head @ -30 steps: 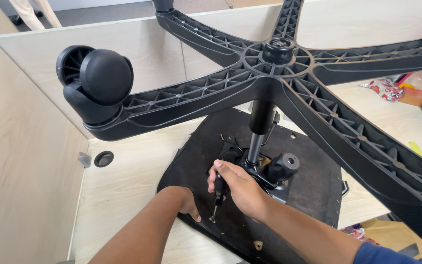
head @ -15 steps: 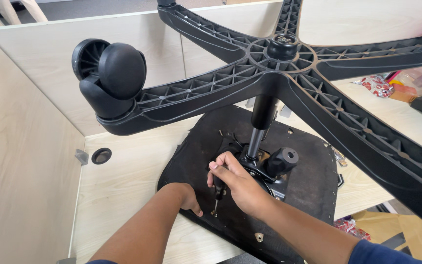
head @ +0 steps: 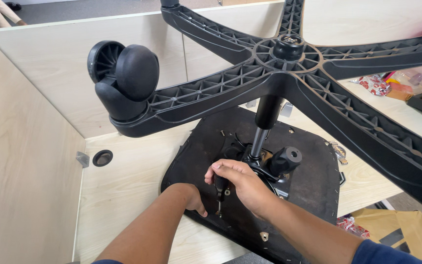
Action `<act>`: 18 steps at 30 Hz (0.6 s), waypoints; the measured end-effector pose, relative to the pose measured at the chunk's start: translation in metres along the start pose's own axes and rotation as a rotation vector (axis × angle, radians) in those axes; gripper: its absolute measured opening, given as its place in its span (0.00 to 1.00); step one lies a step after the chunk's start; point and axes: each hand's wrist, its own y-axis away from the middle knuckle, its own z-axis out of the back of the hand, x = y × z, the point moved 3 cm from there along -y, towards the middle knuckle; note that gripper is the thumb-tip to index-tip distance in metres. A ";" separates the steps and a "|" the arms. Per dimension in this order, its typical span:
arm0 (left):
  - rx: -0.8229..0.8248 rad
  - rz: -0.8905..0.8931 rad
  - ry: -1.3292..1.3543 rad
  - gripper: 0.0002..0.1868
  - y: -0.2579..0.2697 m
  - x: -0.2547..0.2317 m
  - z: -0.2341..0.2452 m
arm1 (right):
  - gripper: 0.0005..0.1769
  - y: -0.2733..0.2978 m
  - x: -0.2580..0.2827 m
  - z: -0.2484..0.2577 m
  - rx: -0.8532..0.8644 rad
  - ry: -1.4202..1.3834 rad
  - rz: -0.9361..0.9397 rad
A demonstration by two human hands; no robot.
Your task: The person uses a screwdriver to tighten screws into the underside of an overturned office chair seat, securing it to the chair's base mechanism.
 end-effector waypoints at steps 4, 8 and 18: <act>-0.009 -0.006 0.028 0.41 0.004 0.000 0.000 | 0.20 -0.001 -0.001 -0.009 -0.046 0.001 0.020; -0.041 -0.024 0.052 0.39 0.007 0.002 -0.002 | 0.20 -0.003 -0.001 -0.013 -0.082 0.042 0.036; -0.112 -0.049 0.077 0.38 0.008 0.007 -0.007 | 0.12 -0.004 0.003 -0.016 -0.124 0.015 0.024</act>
